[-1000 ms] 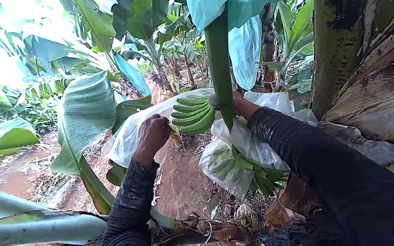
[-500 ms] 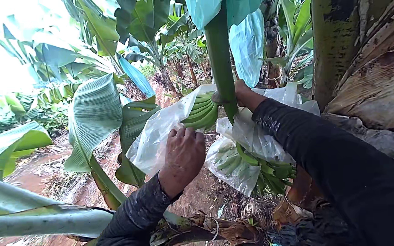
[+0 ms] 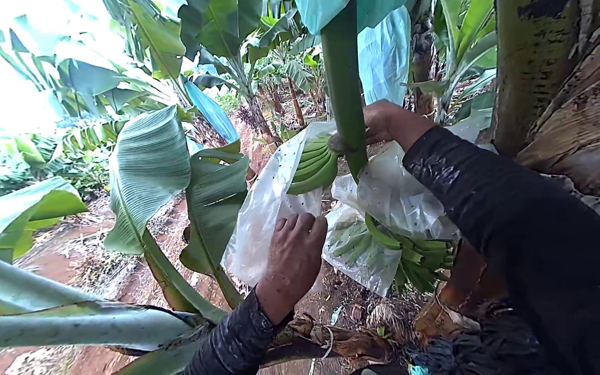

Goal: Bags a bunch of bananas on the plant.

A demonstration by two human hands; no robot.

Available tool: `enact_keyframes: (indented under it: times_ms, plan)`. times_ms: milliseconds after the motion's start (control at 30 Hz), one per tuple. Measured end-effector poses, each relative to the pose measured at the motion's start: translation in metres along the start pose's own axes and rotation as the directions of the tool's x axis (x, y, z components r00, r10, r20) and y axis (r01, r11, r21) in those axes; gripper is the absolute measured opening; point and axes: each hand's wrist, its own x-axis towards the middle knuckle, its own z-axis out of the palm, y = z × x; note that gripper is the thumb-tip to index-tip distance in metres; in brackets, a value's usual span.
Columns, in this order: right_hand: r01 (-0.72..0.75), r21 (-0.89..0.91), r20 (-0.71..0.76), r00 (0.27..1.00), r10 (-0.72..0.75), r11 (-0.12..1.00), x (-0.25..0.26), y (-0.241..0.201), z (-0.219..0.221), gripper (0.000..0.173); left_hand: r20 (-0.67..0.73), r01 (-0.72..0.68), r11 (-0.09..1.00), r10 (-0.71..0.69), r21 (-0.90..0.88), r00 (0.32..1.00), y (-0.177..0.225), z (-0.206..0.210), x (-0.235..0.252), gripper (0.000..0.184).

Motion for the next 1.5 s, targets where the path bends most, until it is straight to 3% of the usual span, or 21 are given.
enact_keyframes:
  times_ms: [67,133,233,300,333,367,400,467,500,567,600,667,700,767,833,1033,1133,1233,1333,1433,1500]
  plan:
    - [0.021,0.024,-0.088,0.996,-0.019,0.999,-0.014,-0.018,-0.004,0.034,-0.101,0.008,0.989,-0.023,-0.147,0.995,0.006,0.005,-0.015,0.021]
    - [0.16,0.049,-0.185,0.971,-0.149,0.986,-0.03,-0.029,-0.009,0.037,-0.285,0.004,0.948,-0.1,-0.319,0.953,0.007,0.002,-0.037,0.019]
    - [0.397,-0.14,-0.295,0.858,-0.421,0.907,-0.049,-0.035,-0.021,0.042,-0.533,0.074,0.889,-0.335,-0.451,0.777,-0.013,-0.003,-0.085,0.032]
    - [0.475,-0.386,-0.251,0.771,-0.586,0.791,-0.08,-0.038,-0.02,0.042,-0.564,0.14,0.824,-0.489,-0.55,0.665,-0.036,0.002,-0.11,0.046]
    - [0.529,-0.484,-0.179,0.72,-0.67,0.697,-0.099,-0.038,-0.015,0.041,-0.492,0.185,0.729,-0.604,-0.659,0.627,-0.042,0.007,-0.121,0.054]
    - [0.601,-0.546,-0.072,0.661,-0.747,0.584,-0.115,-0.036,-0.008,0.038,-0.36,0.219,0.561,-0.736,-0.798,0.573,-0.042,0.012,-0.128,0.062]
    - [0.679,-0.568,0.052,0.593,-0.803,0.465,-0.126,-0.035,0.001,0.033,-0.17,0.231,0.322,-0.846,-0.918,0.505,-0.038,0.016,-0.132,0.068]
    - [0.804,-0.523,0.296,0.483,-0.824,0.283,-0.139,-0.034,0.024,0.024,0.273,0.21,-0.207,-0.89,-0.956,0.366,-0.02,0.015,-0.126,0.077]
    - [0.846,-0.491,0.398,0.433,-0.809,0.211,-0.139,-0.032,0.037,0.028,0.443,0.204,-0.394,-0.827,-0.896,0.346,-0.011,0.014,-0.123,0.084]
    - [0.885,-0.458,0.556,0.359,-0.75,0.084,-0.128,-0.026,0.063,0.044,0.615,0.176,-0.613,-0.641,-0.771,0.46,0.006,0.016,-0.121,0.099]
    - [0.89,-0.455,0.617,0.331,-0.713,0.02,-0.118,-0.023,0.074,0.051,0.629,0.153,-0.658,-0.585,-0.737,0.513,0.012,0.018,-0.119,0.093]
    - [0.885,-0.457,0.72,0.31,-0.621,-0.088,-0.098,-0.018,0.092,0.057,0.562,0.08,-0.631,-0.618,-0.772,0.55,0.017,0.017,-0.111,0.054]
    - [0.885,-0.452,0.754,0.309,-0.58,-0.115,-0.089,-0.018,0.097,0.056,0.481,0.067,-0.55,-0.657,-0.832,0.58,0.015,0.013,-0.106,0.037]
    - [0.89,-0.434,0.781,0.292,-0.552,-0.144,-0.074,-0.021,0.101,0.038,0.265,0.055,-0.318,-0.67,-0.947,0.693,0.005,0.003,-0.105,0.022]
    - [0.896,-0.41,0.762,0.234,-0.604,-0.17,-0.065,-0.027,0.099,0.014,0.121,0.011,-0.181,-0.611,-0.983,0.783,-0.007,-0.006,-0.11,0.022]
    - [0.926,-0.32,0.754,0.122,-0.646,-0.198,-0.096,-0.051,0.049,0.024,0.114,0.1,-0.053,-0.435,-0.994,0.893,-0.013,0.008,-0.133,0.022]
    - [0.935,-0.315,0.761,0.145,-0.633,-0.165,-0.103,-0.035,0.04,0.029,0.158,0.151,-0.047,-0.348,-0.987,0.924,-0.011,0.012,-0.139,0.023]
    - [0.94,-0.332,0.796,0.232,-0.559,-0.082,-0.117,-0.015,0.039,0.035,0.21,0.215,-0.004,-0.235,-0.977,0.949,-0.012,0.011,-0.143,0.026]
    - [0.938,-0.312,0.826,0.191,-0.53,-0.149,-0.128,0.018,0.046,0.056,0.222,0.236,0.101,-0.139,-0.966,0.965,-0.025,0.005,-0.155,0.039]
    - [0.895,-0.398,0.803,0.234,-0.548,-0.201,-0.138,0.049,0.056,0.076,0.016,0.04,0.168,-0.139,-0.985,0.99,-0.038,-0.033,-0.143,0.049]
    - [0.878,-0.44,0.77,0.259,-0.584,-0.19,-0.142,0.058,0.063,0.073,-0.181,-0.107,0.311,-0.22,-0.944,0.958,-0.038,-0.058,-0.12,0.053]
